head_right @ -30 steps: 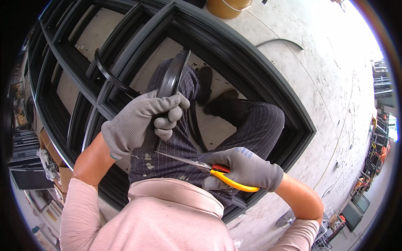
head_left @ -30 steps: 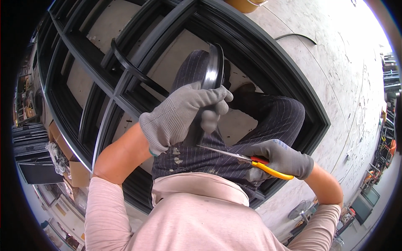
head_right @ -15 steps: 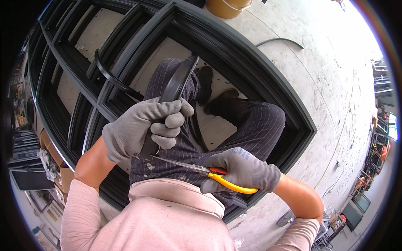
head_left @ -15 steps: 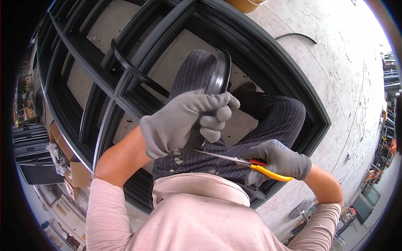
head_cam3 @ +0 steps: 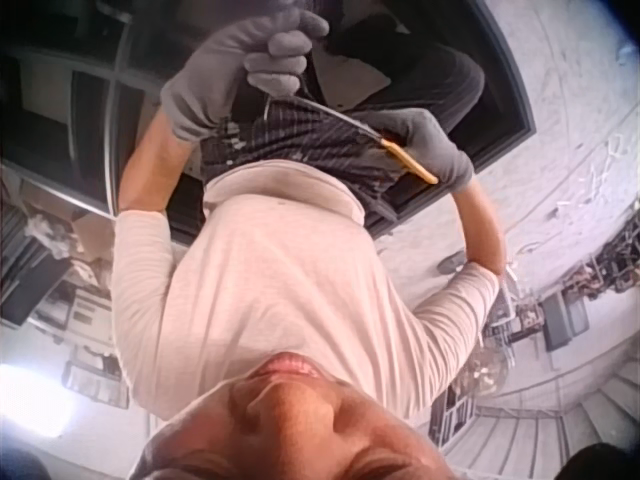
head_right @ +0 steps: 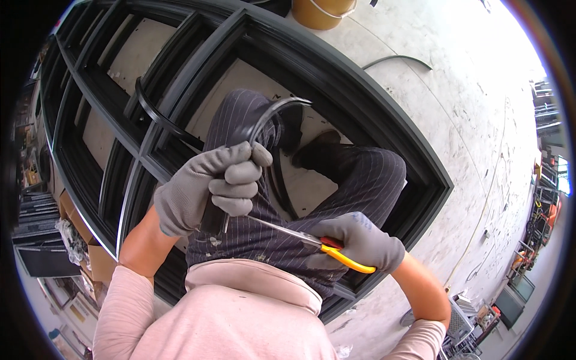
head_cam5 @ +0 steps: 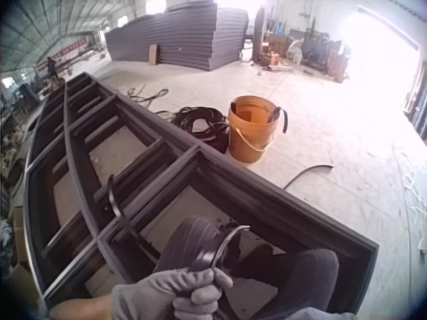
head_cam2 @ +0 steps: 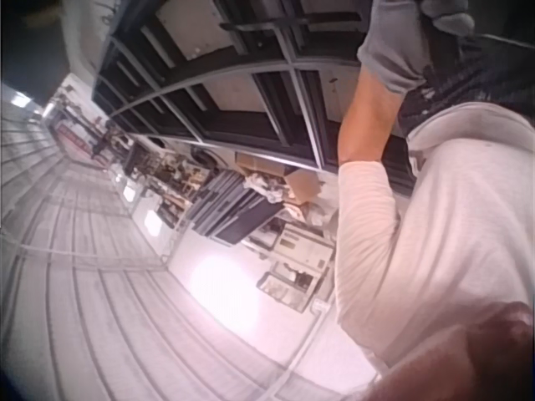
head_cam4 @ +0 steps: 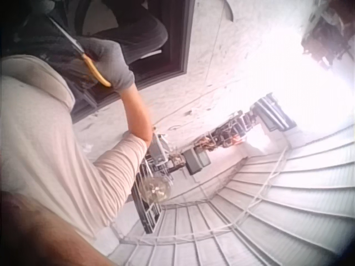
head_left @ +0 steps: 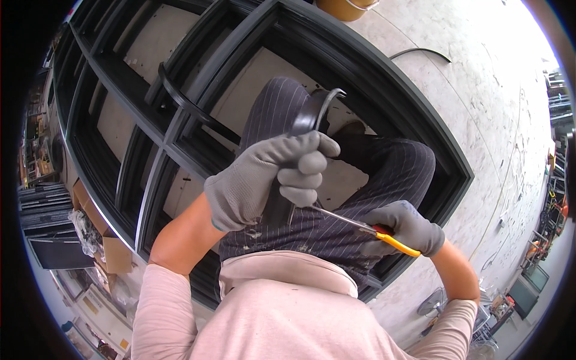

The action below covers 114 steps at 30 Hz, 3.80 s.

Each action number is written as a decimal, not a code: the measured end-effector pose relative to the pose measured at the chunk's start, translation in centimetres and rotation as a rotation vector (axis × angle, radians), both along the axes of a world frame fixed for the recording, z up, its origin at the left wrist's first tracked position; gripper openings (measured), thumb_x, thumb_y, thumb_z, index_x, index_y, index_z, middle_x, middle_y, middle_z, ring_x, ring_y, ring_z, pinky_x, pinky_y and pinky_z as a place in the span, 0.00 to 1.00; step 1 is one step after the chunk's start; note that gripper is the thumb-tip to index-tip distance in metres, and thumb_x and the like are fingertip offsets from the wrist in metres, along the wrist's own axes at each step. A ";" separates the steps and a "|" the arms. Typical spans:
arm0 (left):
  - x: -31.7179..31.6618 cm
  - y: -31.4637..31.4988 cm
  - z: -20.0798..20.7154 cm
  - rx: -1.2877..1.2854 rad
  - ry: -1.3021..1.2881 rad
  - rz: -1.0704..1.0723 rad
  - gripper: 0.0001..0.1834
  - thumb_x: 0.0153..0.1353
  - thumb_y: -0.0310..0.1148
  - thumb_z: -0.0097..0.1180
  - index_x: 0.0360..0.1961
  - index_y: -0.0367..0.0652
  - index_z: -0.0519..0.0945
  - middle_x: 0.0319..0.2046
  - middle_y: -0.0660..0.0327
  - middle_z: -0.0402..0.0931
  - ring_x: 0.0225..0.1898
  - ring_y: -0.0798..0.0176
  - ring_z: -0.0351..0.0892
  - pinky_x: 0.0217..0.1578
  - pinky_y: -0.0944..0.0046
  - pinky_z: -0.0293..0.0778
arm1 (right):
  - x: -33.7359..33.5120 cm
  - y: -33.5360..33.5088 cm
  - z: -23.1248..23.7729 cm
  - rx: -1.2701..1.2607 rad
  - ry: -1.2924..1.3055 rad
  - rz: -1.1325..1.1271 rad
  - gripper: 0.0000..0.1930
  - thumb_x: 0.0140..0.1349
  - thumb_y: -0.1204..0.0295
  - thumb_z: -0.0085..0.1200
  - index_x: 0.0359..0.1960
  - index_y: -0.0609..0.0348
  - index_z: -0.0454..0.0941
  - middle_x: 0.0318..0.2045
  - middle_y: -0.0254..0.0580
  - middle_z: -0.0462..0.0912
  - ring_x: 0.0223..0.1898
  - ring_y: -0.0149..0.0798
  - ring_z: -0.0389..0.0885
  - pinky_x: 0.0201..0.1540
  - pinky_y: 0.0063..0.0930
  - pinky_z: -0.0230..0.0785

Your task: Fitting and trimming rubber gaskets into a metal frame structure.

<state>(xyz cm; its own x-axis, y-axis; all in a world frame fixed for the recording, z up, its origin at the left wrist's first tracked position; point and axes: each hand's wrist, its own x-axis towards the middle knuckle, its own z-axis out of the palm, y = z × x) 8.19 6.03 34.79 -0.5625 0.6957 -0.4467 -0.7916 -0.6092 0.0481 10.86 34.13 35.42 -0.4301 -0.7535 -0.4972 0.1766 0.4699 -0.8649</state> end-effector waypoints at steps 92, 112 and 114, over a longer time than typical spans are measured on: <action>5.0 -29.4 3.1 -1.878 -0.199 0.430 0.13 0.63 0.44 0.57 0.36 0.48 0.72 0.14 0.73 0.59 0.11 0.81 0.55 0.12 0.79 0.49 | -20.6 -28.7 -14.0 -0.281 -0.552 -1.186 0.22 0.67 0.46 0.48 0.37 0.54 0.73 0.22 0.30 0.71 0.18 0.24 0.66 0.20 0.18 0.61; 7.3 -27.6 -12.1 -2.637 -0.021 -0.614 0.20 0.61 0.49 0.57 0.42 0.43 0.77 0.39 0.47 0.79 0.41 0.43 0.78 0.42 0.50 0.71 | -21.1 -34.2 -20.8 -0.325 -0.935 -1.394 0.22 0.72 0.51 0.38 0.31 0.55 0.72 0.18 0.32 0.71 0.16 0.30 0.67 0.20 0.26 0.62; 1.0 -25.2 -10.0 -2.514 0.160 -0.339 0.19 0.62 0.46 0.55 0.42 0.40 0.77 0.40 0.48 0.79 0.43 0.45 0.78 0.44 0.52 0.71 | -21.4 -34.2 -21.8 -0.311 -0.976 -1.336 0.22 0.73 0.50 0.35 0.30 0.52 0.71 0.16 0.30 0.69 0.14 0.30 0.64 0.17 0.27 0.59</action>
